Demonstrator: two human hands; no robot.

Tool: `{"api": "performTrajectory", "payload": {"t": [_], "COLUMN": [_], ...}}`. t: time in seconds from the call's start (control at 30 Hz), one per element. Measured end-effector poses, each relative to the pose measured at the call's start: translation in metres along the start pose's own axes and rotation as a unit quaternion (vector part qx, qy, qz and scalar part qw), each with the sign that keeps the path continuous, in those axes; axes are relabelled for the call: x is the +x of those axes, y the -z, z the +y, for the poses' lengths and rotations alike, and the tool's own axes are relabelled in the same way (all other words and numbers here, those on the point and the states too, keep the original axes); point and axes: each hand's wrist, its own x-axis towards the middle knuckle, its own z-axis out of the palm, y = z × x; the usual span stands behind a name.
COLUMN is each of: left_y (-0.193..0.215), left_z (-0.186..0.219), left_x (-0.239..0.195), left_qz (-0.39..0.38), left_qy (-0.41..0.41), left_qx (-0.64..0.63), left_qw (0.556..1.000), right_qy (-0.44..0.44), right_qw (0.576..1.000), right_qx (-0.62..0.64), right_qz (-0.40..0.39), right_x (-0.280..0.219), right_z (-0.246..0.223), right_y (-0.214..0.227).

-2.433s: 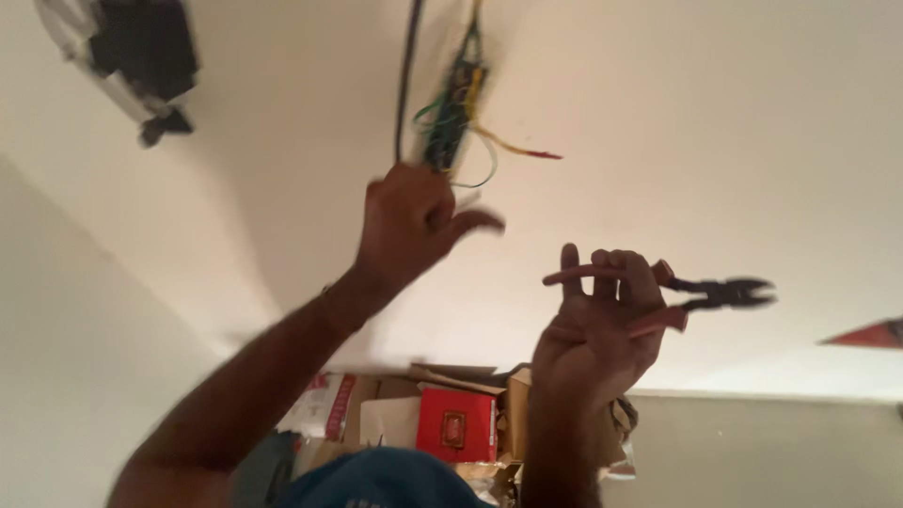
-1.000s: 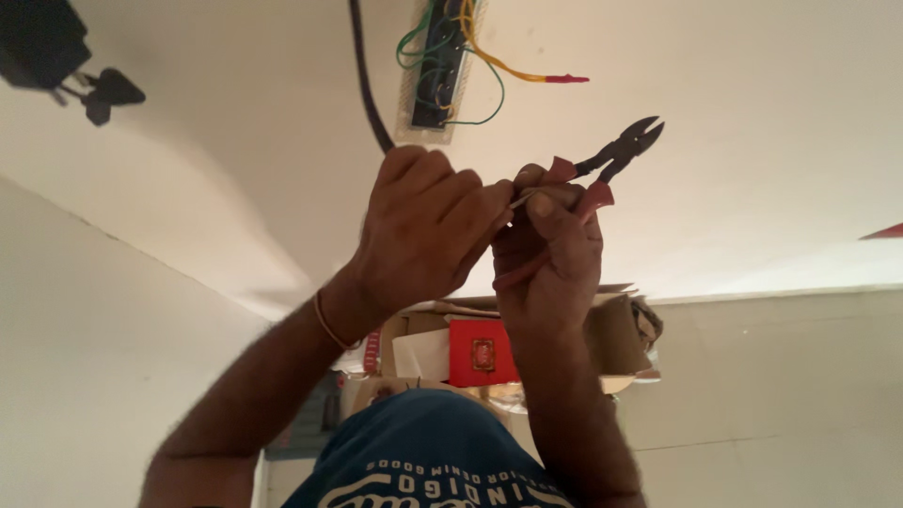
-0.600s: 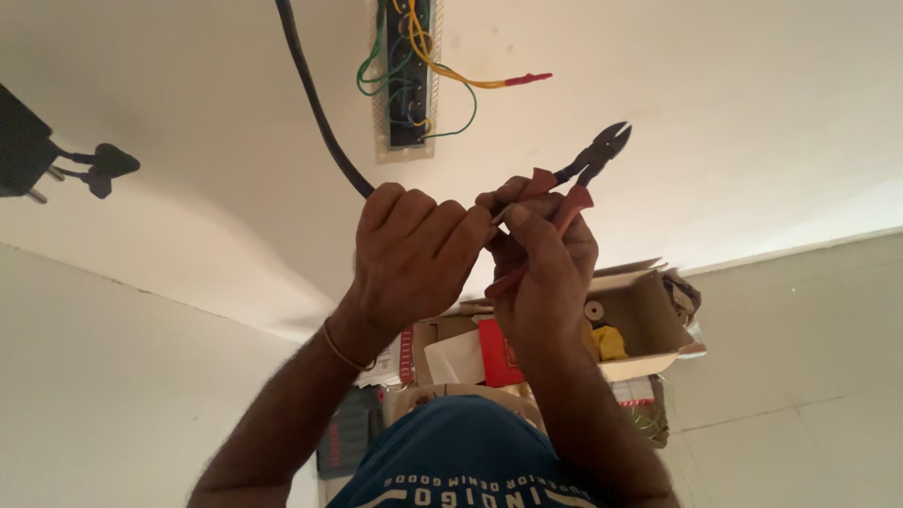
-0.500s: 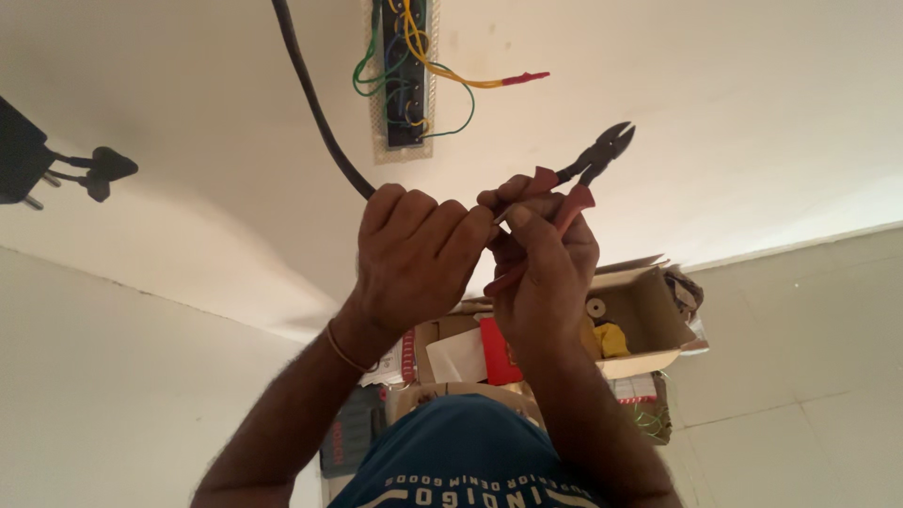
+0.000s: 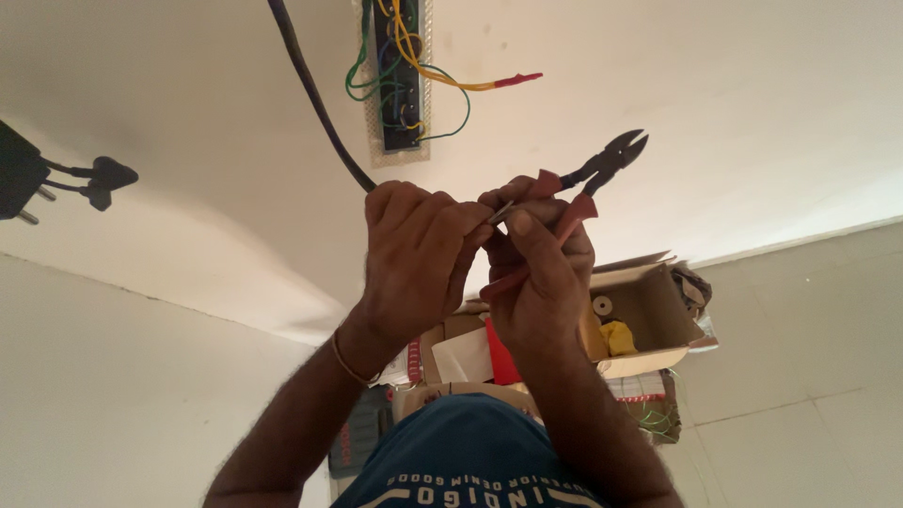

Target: The person strips the insulation from a black cable using pliers and twists the exposed wires. They then connect the wires to a wall-mounted electrical box, securing them with a screwdriver. The person continues to adjust and tighten the connections inside the box.

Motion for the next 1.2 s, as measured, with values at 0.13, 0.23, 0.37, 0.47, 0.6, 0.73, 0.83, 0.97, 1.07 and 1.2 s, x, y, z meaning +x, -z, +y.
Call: {"api": "performTrajectory", "payload": {"t": [0.13,0.23,0.37,0.47,0.6,0.73,0.83,0.97,1.07,1.2], "left_y": [0.0004,0.001,0.0023,0.002,0.0025,0.0034,0.004,0.0053,0.0064,0.0084], "left_z": [-0.0003,-0.0004,-0.0002,0.0003,0.0,-0.0009,-0.0011,-0.0016,-0.0013,-0.0008], "left_x": [0.0,0.0002,0.0012,0.0022,0.003,0.003,0.0026,0.0016,0.0011,-0.0003], "left_qz": [0.004,-0.002,-0.008,-0.004,-0.005,-0.019,-0.02,-0.025,-0.024,-0.023], "left_qy": [0.011,0.02,0.025,0.024,0.018,0.024,0.026,0.027,0.027,0.02], "left_qx": [-0.021,-0.034,-0.047,-0.055,-0.059,-0.059,-0.064,-0.068,-0.07,-0.07], "left_qw": [1.0,0.999,0.999,0.998,0.998,0.998,0.997,0.997,0.997,0.997], "right_qy": [-0.009,-0.015,-0.025,-0.022,-0.012,-0.015,-0.015,-0.025,-0.017,-0.036], "right_qw": [1.0,0.999,0.998,0.999,0.999,0.999,0.999,0.999,0.999,0.999], "right_qx": [0.021,0.035,0.039,0.009,0.005,0.001,-0.001,-0.013,-0.022,-0.004], "right_qz": [-0.021,-0.033,-0.041,-0.033,-0.029,-0.03,-0.036,-0.03,-0.028,-0.021], "right_x": [0.0016,0.0019,0.0018,0.002,0.0022,0.0021,0.003,0.0035,0.0028,0.0039], "right_z": [0.0003,0.0012,0.0006,-0.0012,-0.0025,-0.0043,-0.0051,-0.0049,-0.0052,-0.007], "right_y": [0.0011,0.0023,0.0032,0.0028,0.001,0.0003,0.0,-0.0001,0.0004,0.0042]}}
